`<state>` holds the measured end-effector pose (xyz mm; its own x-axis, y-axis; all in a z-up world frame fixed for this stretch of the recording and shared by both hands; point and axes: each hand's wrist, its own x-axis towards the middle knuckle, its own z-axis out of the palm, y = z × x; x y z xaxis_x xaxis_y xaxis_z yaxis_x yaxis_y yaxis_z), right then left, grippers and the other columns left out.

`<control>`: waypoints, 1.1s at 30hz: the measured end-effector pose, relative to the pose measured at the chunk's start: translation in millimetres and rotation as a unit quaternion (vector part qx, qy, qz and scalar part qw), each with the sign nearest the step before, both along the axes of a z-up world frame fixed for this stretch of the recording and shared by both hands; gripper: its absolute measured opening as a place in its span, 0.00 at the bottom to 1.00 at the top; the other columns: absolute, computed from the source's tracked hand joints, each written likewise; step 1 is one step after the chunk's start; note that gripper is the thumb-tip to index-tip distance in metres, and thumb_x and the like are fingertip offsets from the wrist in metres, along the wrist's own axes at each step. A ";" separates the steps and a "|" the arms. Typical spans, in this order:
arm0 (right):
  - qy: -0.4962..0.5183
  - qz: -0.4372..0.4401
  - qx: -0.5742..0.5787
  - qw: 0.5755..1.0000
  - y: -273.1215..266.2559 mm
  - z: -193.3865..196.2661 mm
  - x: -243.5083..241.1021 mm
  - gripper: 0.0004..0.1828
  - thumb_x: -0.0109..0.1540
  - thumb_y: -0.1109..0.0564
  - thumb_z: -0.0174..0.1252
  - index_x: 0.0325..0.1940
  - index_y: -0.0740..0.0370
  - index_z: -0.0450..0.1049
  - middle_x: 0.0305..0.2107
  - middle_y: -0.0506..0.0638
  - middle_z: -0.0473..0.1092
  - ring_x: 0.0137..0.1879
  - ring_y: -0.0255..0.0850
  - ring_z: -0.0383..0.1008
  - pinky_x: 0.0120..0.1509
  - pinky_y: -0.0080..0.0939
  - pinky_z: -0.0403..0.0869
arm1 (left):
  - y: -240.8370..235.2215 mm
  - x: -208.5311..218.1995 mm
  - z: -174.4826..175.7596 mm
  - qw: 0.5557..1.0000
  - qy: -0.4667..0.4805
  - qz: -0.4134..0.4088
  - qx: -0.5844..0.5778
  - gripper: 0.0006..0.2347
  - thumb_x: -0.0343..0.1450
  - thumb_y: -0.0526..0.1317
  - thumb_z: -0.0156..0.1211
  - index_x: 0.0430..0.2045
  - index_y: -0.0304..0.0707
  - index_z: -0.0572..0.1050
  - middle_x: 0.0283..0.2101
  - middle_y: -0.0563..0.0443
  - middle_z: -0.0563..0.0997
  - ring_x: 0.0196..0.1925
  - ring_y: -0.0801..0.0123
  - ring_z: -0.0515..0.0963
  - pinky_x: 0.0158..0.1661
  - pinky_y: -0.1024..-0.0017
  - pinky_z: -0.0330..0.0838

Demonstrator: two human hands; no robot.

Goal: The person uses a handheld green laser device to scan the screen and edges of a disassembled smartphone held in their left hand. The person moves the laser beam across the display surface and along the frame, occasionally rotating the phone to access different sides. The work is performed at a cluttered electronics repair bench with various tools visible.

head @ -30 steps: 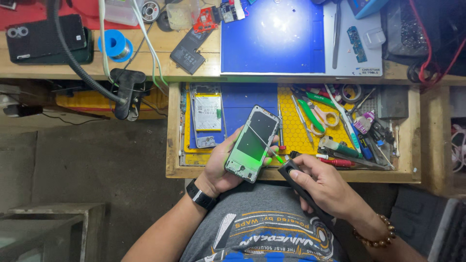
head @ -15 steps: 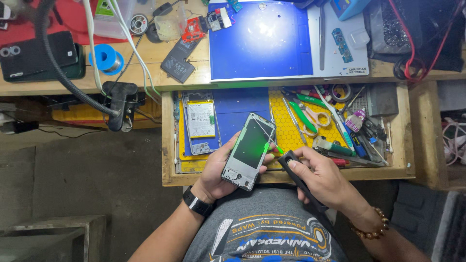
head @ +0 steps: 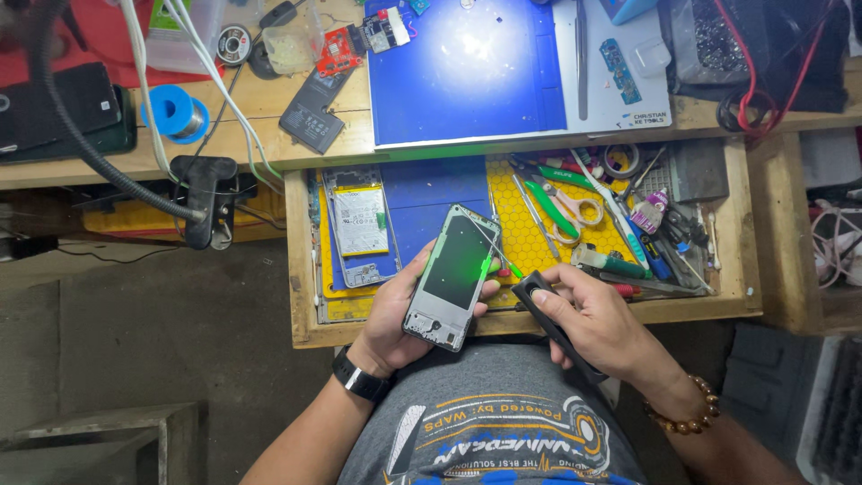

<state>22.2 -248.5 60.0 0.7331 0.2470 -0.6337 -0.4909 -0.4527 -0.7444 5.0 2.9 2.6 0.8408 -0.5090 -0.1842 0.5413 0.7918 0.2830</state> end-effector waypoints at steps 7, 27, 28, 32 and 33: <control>0.002 -0.011 0.013 1.000 -5.5 -3.1 -3.5 0.16 0.65 0.52 0.51 0.52 0.65 0.69 0.15 0.51 0.70 0.16 0.35 0.72 0.18 0.36 0.68 | -0.4 -1.0 -2.2 1.000 0.004 0.003 -0.002 0.21 0.82 0.47 0.31 0.70 0.38 0.56 0.63 0.25 0.70 0.57 0.49 0.80 0.51 0.60 0.80; -0.017 -0.008 -0.008 1.000 -16.1 -4.4 -8.8 0.15 0.64 0.52 0.54 0.51 0.64 0.72 0.16 0.50 0.71 0.16 0.34 0.72 0.19 0.36 0.71 | -2.4 0.1 -0.1 1.000 0.030 0.007 0.001 0.22 0.81 0.47 0.33 0.68 0.35 0.59 0.60 0.27 0.74 0.55 0.50 0.81 0.50 0.59 0.81; -0.016 -0.010 -0.009 1.000 -16.7 -4.0 -8.8 0.15 0.64 0.52 0.54 0.50 0.64 0.72 0.16 0.50 0.71 0.17 0.34 0.73 0.19 0.36 0.71 | -1.8 -1.2 -1.0 1.000 0.019 0.009 -0.002 0.21 0.82 0.47 0.33 0.68 0.35 0.59 0.59 0.28 0.74 0.54 0.49 0.81 0.51 0.58 0.81; -0.016 -0.005 -0.008 1.000 -20.0 -2.6 -10.1 0.14 0.65 0.52 0.53 0.49 0.64 0.71 0.17 0.49 0.72 0.17 0.34 0.73 0.19 0.36 0.70 | -0.5 -2.5 -5.2 1.000 0.002 0.012 0.009 0.21 0.83 0.46 0.33 0.69 0.36 0.58 0.60 0.29 0.73 0.54 0.49 0.81 0.50 0.58 0.80; -0.019 -0.002 -0.007 1.000 -20.5 -1.8 -9.9 0.14 0.66 0.52 0.53 0.49 0.65 0.71 0.17 0.49 0.72 0.17 0.34 0.73 0.19 0.36 0.70 | -0.2 -2.5 -4.4 1.000 0.003 0.011 0.018 0.21 0.82 0.46 0.33 0.69 0.36 0.58 0.61 0.29 0.73 0.54 0.49 0.80 0.50 0.58 0.80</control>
<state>12.3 -269.1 58.1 0.7583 0.2347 -0.6082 -0.4638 -0.4615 -0.7563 2.5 2.6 -1.8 0.8509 -0.4828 -0.2070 0.5251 0.7933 0.3080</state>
